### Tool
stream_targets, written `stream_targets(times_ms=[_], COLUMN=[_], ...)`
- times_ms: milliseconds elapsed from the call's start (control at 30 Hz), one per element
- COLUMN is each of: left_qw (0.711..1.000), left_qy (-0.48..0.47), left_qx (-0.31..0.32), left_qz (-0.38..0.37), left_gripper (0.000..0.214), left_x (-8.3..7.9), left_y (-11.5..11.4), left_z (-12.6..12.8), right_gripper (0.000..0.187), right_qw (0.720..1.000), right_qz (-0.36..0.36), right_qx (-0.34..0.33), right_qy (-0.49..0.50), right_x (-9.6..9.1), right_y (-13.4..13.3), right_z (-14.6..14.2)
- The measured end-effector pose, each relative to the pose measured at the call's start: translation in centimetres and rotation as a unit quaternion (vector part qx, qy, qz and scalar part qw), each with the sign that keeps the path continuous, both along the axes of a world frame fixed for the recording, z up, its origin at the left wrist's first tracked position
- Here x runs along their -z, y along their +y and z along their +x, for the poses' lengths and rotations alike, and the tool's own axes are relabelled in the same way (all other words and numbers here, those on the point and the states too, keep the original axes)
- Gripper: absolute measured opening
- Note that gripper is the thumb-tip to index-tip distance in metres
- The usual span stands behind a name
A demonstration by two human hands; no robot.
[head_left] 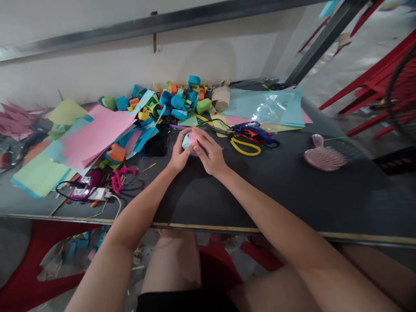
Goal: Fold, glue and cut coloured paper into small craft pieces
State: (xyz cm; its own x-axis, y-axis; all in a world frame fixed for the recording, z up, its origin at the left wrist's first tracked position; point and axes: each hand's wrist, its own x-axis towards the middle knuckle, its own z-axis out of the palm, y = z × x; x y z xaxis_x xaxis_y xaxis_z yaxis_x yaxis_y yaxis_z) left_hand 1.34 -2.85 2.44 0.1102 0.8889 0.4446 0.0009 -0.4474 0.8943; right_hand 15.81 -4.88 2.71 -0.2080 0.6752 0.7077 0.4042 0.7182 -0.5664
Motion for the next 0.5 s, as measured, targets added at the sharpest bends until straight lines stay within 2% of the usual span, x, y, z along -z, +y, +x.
stream_targets(times_ms=[167,300,500], left_qw=[1.000,0.999,1.000], left_qy=[-0.016,-0.027,-0.003], left_qx=[-0.008,0.010,-0.020], left_qz=[0.009,0.017,-0.001], left_gripper=[0.055,0.054,0.056], left_x=[0.19,0.38,-0.11], left_y=[0.29,0.46,0.23], left_z=[0.07,0.09,0.14], right_gripper=[0.051,0.047,0.041], right_qw=[1.000,0.999,0.999], right_qz=[-0.016,-0.011,-0.011], right_qx=[-0.003,0.004,0.024], right_qy=[0.020,0.030,0.039], right_x=[-0.10,0.00,0.26], right_y=[0.27,0.61,0.69], right_z=[-0.06,0.00,0.00])
